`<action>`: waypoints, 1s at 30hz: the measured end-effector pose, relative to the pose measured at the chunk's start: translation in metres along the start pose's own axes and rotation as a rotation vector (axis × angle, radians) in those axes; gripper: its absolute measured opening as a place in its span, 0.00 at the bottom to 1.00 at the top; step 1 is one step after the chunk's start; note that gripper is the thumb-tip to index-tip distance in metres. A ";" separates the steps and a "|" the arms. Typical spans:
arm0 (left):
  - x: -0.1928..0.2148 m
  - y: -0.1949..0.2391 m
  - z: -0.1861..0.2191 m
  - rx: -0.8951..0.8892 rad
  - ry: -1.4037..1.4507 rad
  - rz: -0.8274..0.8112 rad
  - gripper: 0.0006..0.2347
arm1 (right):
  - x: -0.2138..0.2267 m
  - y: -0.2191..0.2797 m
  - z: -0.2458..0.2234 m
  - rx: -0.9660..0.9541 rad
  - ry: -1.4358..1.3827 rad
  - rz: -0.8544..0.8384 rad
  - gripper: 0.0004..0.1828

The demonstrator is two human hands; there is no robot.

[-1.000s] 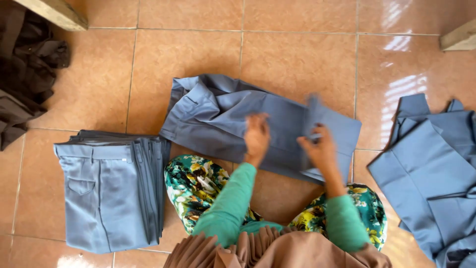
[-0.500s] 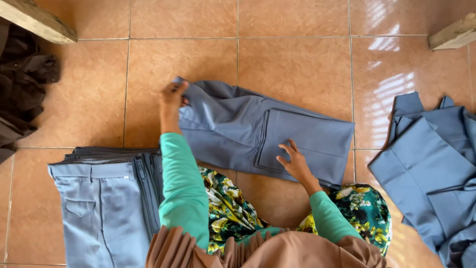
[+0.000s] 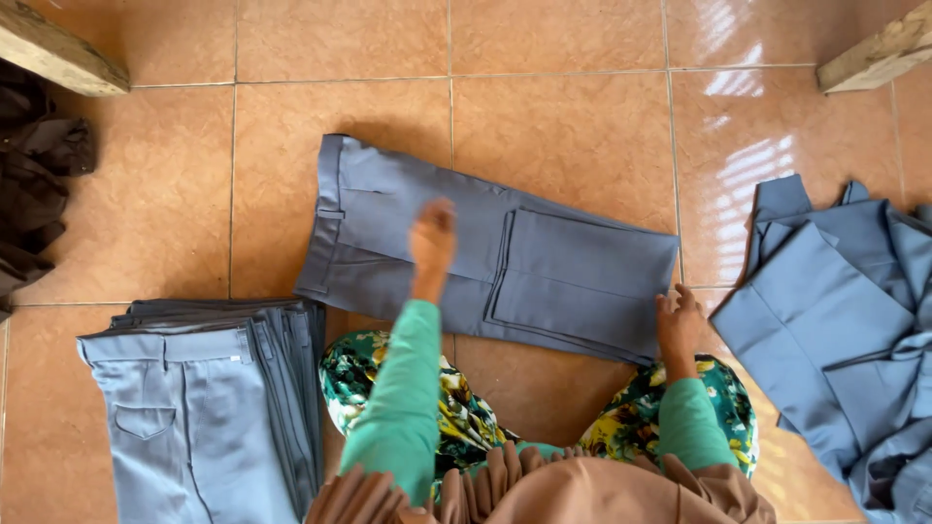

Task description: The person sits on a tiled floor and folds multiple pairs of gray trousers by hand. They smooth each pair, fold the legs together, fold the garment in half, and then fold it into a compact rectangle before stacking it with the others.

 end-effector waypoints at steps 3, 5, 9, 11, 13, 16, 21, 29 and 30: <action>-0.086 0.099 0.037 -0.122 -0.945 -0.272 0.08 | -0.050 -0.012 0.070 -0.232 -0.092 -0.211 0.30; -0.103 0.145 0.016 0.429 -0.996 -0.671 0.27 | -0.063 -0.004 0.069 -0.345 -0.347 -0.355 0.37; -0.102 0.153 0.018 0.304 -0.909 -0.654 0.28 | 0.002 0.034 -0.011 -0.473 -0.960 -0.295 0.26; -0.099 0.151 0.021 0.181 -0.810 -0.668 0.25 | 0.054 0.047 -0.050 -0.402 -1.236 -0.216 0.19; -0.094 0.157 0.034 0.110 -0.917 -0.665 0.21 | 0.025 0.049 -0.012 -0.413 -1.149 -0.282 0.25; -0.092 0.174 0.029 0.024 -1.068 -0.658 0.20 | 0.005 0.063 -0.011 -0.487 -1.038 -0.467 0.37; -0.084 0.202 0.043 0.097 -1.079 -0.715 0.27 | 0.009 0.058 -0.034 -0.482 -1.174 -0.555 0.34; -0.197 0.289 0.042 0.190 -0.460 -1.038 0.30 | 0.231 0.062 -0.179 -0.043 -1.214 -0.518 0.25; -0.211 0.288 0.044 0.191 -0.455 -1.048 0.30 | 0.238 0.064 -0.185 -0.052 -1.211 -0.511 0.25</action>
Point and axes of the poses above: each hand's wrist, its own y-axis away from the middle knuckle, its own x-axis out of the back of the hand, z = x × y, the point moved 9 cm from there along -y, towards the middle knuckle, and after that the axes turned 8 degrees about -z, right-handed, at the moved point
